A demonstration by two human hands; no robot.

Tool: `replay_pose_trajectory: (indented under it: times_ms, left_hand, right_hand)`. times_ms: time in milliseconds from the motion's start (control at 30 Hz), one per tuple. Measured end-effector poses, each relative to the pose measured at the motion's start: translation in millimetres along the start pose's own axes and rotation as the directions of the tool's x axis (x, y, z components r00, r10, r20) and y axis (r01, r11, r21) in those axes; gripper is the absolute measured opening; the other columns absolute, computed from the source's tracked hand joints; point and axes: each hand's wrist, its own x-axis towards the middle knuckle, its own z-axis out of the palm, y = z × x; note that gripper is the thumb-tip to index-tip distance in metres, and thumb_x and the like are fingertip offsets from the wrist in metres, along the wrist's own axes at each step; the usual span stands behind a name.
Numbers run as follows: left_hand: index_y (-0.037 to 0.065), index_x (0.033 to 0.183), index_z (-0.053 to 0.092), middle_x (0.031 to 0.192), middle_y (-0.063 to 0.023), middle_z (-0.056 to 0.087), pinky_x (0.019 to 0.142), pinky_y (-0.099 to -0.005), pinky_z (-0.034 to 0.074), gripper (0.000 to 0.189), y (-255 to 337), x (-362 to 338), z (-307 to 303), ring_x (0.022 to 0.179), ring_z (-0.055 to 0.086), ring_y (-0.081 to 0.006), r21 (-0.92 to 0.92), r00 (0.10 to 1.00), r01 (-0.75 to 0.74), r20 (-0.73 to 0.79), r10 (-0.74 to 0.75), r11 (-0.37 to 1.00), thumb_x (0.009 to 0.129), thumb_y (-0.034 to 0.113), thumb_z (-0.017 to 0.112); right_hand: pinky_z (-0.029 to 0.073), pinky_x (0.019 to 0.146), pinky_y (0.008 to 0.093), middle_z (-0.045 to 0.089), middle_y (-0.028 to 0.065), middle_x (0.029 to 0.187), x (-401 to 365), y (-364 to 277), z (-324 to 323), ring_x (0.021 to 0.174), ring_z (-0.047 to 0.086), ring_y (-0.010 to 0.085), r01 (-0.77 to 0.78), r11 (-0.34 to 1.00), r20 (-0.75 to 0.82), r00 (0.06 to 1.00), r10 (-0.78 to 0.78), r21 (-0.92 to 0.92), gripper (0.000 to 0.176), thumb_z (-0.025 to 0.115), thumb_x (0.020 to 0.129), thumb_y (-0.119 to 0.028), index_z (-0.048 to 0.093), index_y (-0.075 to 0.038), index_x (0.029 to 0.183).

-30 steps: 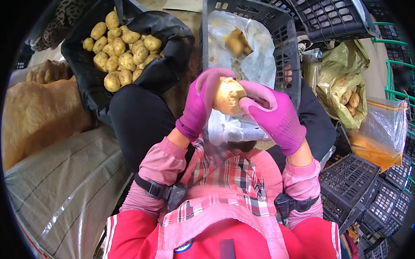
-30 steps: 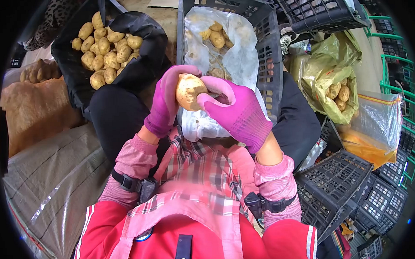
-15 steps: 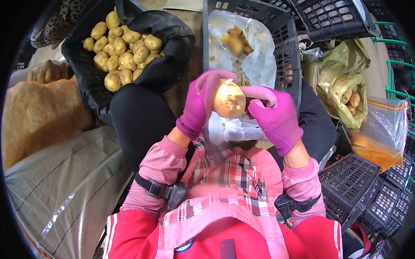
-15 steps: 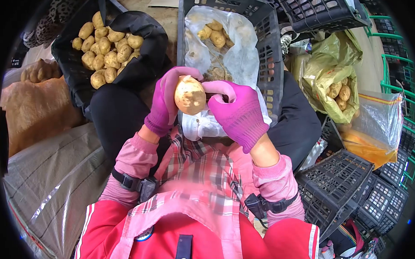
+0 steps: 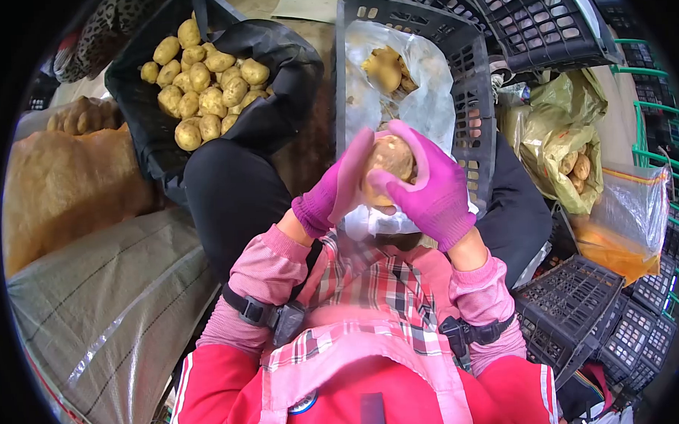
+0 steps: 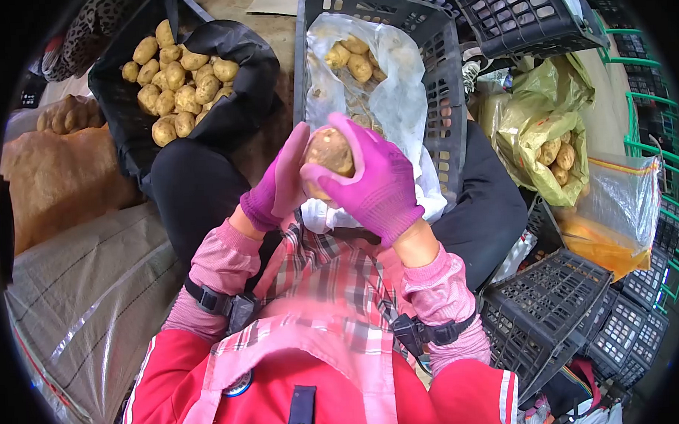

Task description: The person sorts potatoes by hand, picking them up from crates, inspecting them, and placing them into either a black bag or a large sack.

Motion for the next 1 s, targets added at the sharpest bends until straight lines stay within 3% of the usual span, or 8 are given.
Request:
replay_pose_trajectory:
  times_ms: [67,200,433,567,700,833,867,1000]
  left_hand:
    - [0.010,0.145,0.036,0.124,-0.0074,0.059,0.081,-0.0356,0.057,0.060,-2,3,2,0.109,0.062,-0.0182,-0.213,0.981,0.189,0.002,-0.192,0.959,0.103,0.053,0.034]
    - [0.013,0.147,0.033,0.121,-0.0057,0.060,0.058,-0.0259,0.056,0.067,-3,-4,4,0.094,0.067,-0.0144,-0.002,0.997,0.082,-0.012,-0.082,0.997,0.099,0.059,0.039]
    - [0.007,0.144,0.035,0.114,-0.0093,0.065,0.051,-0.0199,0.051,0.063,22,-7,4,0.082,0.070,-0.0169,-0.060,0.998,0.065,0.022,-0.064,0.996,0.100,0.051,0.041]
    - [0.003,0.144,0.035,0.123,-0.0113,0.060,0.074,-0.0270,0.053,0.068,16,-15,-1,0.099,0.066,-0.0202,-0.010,0.981,0.115,0.160,-0.111,0.993,0.094,0.045,0.055]
    - [0.002,0.144,0.036,0.126,-0.0113,0.057,0.096,-0.0330,0.048,0.073,16,-21,-2,0.111,0.061,-0.0212,0.108,0.936,0.206,0.268,-0.228,0.973,0.087,0.035,0.068]
    - [0.001,0.132,0.047,0.108,-0.0110,0.063,0.078,-0.0299,0.054,0.060,15,-21,4,0.088,0.067,-0.0185,0.151,0.930,0.232,0.255,-0.265,0.961,0.084,0.028,0.071]
    - [0.002,0.108,0.060,0.085,-0.0041,0.065,0.054,-0.0210,0.047,0.037,13,-23,6,0.064,0.062,-0.0098,0.178,0.950,0.213,0.193,-0.247,0.961,0.087,0.031,0.069]
    - [0.004,0.115,0.058,0.083,-0.0028,0.065,0.053,-0.0213,0.046,0.043,13,-24,13,0.064,0.060,-0.0071,0.252,0.955,0.216,0.147,-0.258,0.943,0.081,0.020,0.078]
  right_hand:
    - [0.052,0.086,0.0385,0.068,0.0162,0.113,-2,4,1,0.102,0.067,0.0339,-0.070,0.997,-0.045,0.996,0.071,0.029,0.064,0.079,0.075,-0.041,0.059,-0.008,0.127]
    - [0.053,0.080,0.0311,0.071,0.0121,0.101,-2,0,1,0.092,0.070,0.0227,-0.155,0.972,-0.045,0.985,0.165,0.177,0.048,0.073,0.085,-0.034,0.062,-0.005,0.122]
    - [0.047,0.095,0.0349,0.059,0.0169,0.127,-3,-7,-2,0.114,0.060,0.0254,-0.039,0.970,-0.077,0.995,0.060,0.241,0.047,0.067,0.091,-0.024,0.055,-0.001,0.130]
    - [0.040,0.105,0.0375,0.056,0.0175,0.133,2,6,-18,0.125,0.053,0.0296,0.115,0.946,-0.066,0.993,-0.099,0.304,0.054,0.069,0.090,-0.029,0.052,-0.002,0.135]
    - [0.041,0.103,0.0342,0.059,0.0142,0.128,-4,0,-26,0.121,0.055,0.0236,-0.184,0.792,0.354,0.934,-0.043,0.582,0.048,0.061,0.097,-0.031,0.052,-0.003,0.135]
    - [0.048,0.092,0.0305,0.065,0.0117,0.115,-11,0,-16,0.106,0.062,0.0197,-0.184,0.811,0.274,0.961,0.031,0.555,0.037,0.054,0.101,-0.028,0.057,-0.004,0.129]
    - [0.049,0.090,0.0292,0.067,0.0112,0.108,-12,-2,-11,0.101,0.063,0.0184,-0.242,0.732,0.260,0.961,0.092,0.637,0.036,0.054,0.101,-0.026,0.058,-0.003,0.127]
    - [0.051,0.090,0.0304,0.068,0.0136,0.107,-20,18,2,0.100,0.065,0.0193,-0.227,0.677,0.185,0.973,0.134,0.700,0.042,0.046,0.104,-0.034,0.058,0.002,0.122]
